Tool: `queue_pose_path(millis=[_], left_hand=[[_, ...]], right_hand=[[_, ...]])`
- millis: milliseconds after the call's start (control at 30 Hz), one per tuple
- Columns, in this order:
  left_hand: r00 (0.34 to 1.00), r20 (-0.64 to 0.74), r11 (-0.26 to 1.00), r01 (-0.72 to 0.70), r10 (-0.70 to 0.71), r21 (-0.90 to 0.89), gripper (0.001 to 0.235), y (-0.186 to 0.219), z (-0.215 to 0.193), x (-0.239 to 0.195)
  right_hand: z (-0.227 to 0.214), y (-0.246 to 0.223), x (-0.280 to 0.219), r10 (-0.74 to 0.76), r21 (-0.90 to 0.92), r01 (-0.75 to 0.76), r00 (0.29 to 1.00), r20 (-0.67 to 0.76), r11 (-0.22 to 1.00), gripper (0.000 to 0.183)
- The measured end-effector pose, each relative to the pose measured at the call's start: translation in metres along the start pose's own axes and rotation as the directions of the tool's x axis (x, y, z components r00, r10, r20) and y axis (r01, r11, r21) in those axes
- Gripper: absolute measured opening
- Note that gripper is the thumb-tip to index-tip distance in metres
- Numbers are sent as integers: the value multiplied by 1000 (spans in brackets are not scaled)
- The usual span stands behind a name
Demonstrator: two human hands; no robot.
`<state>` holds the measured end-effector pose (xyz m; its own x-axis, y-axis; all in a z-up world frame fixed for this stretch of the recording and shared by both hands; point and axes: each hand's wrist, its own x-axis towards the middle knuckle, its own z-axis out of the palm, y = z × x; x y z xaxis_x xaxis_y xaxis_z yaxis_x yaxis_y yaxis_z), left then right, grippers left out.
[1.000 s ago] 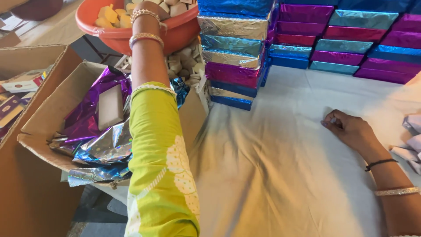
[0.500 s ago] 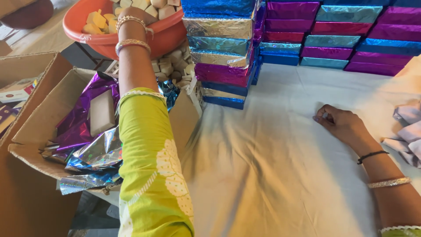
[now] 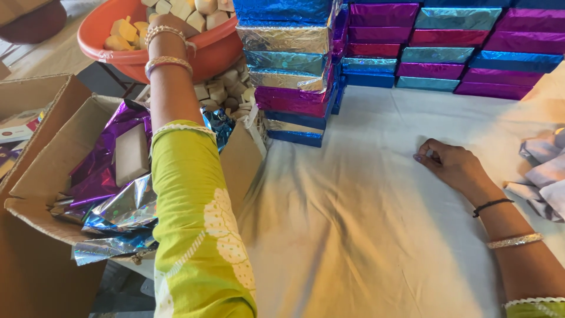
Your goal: The person arranges small, shiny metallic boxes on a table. They then pick up small, light-colored wooden blocks from a red bowl and place them into a white rectangular box. After closing the white box, the person picks up a piece of shiny purple wrapping paper and begins to fold it.
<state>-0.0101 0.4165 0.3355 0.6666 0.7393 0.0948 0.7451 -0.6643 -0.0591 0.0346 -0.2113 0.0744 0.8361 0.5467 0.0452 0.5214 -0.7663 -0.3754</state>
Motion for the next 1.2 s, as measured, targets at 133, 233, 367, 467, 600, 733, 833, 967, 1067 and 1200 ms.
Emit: queue_pose_path(millis=[133,233,367,467,600,733,833,967,1067,1200], left_hand=[[992,-128,1000,-3,1,-18,53,-11,10,-68],[972,-233,999,2,-10,-38,55,-57,57,3],[778,-542,934,357,-317,-33,57,-96,40,-12],[776,-378,859,405,-504,-314,64,-138,42,-25],[732,-392,810,374,-557,-452,58,-168,52,-44],[680,-148,475,323,-718,-818,63,-195,72,-17],[589,-282,400,77,-758,-913,70,-204,98,3],[502,-351,347,-105,-790,-932,75,-190,82,-19],[498,-397,302,-263,-771,-916,38,-173,62,-29],[439,-508,385,-343,-741,-857,42,-176,48,-20]], right_hand=[[1,2,0,-28,-11,27,999,-31,1000,32],[-1,0,0,-16,7,16,1000,-14,1000,32],[0,2,3,2,24,-2,1000,-4,1000,32],[2,5,4,9,8,-8,1000,-10,1000,33],[2,2,5,-5,-25,5,1000,-20,1000,34],[5,6,7,-23,5,23,999,-44,1000,34],[5,7,8,-46,9,47,996,-78,999,34],[7,8,11,-16,8,16,999,-27,1000,34],[9,12,12,18,8,-18,1000,-22,1000,35],[9,15,14,-20,54,23,999,-46,998,35]])
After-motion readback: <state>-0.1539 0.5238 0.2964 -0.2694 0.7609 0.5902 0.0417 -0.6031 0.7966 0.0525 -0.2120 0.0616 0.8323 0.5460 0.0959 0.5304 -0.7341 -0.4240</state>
